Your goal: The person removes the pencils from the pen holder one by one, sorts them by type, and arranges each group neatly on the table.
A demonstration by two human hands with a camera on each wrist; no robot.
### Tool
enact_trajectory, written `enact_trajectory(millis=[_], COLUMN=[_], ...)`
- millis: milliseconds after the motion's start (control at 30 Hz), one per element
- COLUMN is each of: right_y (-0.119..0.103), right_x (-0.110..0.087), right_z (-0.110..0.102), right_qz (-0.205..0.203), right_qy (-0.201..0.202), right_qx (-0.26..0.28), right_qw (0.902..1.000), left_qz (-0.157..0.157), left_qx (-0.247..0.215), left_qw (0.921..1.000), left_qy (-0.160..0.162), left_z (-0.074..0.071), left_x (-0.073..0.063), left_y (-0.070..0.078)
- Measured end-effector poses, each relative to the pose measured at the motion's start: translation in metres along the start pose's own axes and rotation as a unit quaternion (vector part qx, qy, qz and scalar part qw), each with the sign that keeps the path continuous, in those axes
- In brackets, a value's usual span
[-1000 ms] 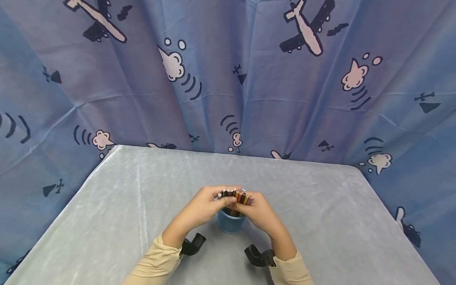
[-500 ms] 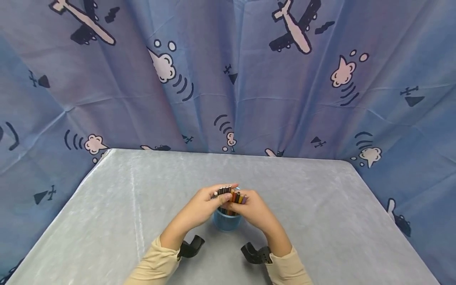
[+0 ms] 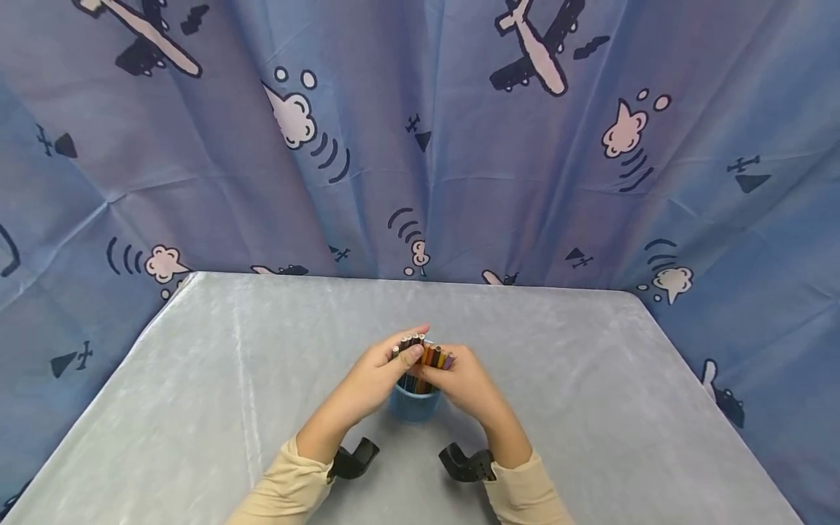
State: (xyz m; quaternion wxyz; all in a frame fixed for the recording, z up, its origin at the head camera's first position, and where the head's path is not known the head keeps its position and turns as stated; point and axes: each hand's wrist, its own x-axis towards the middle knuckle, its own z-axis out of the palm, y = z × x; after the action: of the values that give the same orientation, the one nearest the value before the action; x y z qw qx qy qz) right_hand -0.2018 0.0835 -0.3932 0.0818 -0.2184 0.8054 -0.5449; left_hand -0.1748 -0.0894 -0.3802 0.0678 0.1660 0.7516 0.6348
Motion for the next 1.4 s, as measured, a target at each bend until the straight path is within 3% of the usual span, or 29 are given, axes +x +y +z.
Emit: enact_trajectory(millis=[133, 233, 367, 467, 567, 867, 1033, 1200, 1400], right_y=[0.001, 0.001, 0.001, 0.000, -0.001, 0.001, 0.001, 0.001, 0.001], right_x=[0.000, 0.000, 0.000, 0.001, 0.002, 0.002, 0.000, 0.000, -0.001], right_z=[0.002, 0.002, 0.002, 0.002, 0.001, 0.003, 0.002, 0.000, -0.006], right_qz=[-0.002, 0.001, 0.010, 0.019, 0.023, 0.011, 0.013, 0.016, 0.023], right_qy=[0.005, 0.015, 0.012, 0.015, 0.022, 0.008, 0.004, -0.008, -0.018], right_qx=[0.001, -0.002, -0.005, -0.010, -0.013, -0.011, -0.012, 0.007, 0.038], right_qw=[1.0000, 0.9999, 0.9999, 0.9997, 0.9994, 0.9998, 0.9998, 0.9998, 0.9988], left_qz=[-0.016, -0.026, -0.042, -0.049, -0.050, -0.033, -0.011, -0.013, -0.006], left_qx=[-0.032, -0.021, 0.061, 0.139, 0.173, 0.105, 0.118, 0.125, 0.093], left_qw=[0.9994, 0.9994, 0.9963, 0.9845, 0.9751, 0.9822, 0.9788, 0.9791, 0.9871], left_qy=[-0.005, 0.000, 0.044, 0.094, 0.129, 0.152, 0.167, 0.160, 0.130], left_z=[0.002, 0.002, -0.003, -0.010, -0.014, -0.013, -0.012, -0.012, -0.010], left_x=[0.001, 0.000, -0.003, -0.004, -0.003, -0.004, -0.004, -0.006, -0.004], left_y=[-0.001, 0.001, 0.005, 0.009, 0.013, 0.015, 0.013, 0.012, 0.011])
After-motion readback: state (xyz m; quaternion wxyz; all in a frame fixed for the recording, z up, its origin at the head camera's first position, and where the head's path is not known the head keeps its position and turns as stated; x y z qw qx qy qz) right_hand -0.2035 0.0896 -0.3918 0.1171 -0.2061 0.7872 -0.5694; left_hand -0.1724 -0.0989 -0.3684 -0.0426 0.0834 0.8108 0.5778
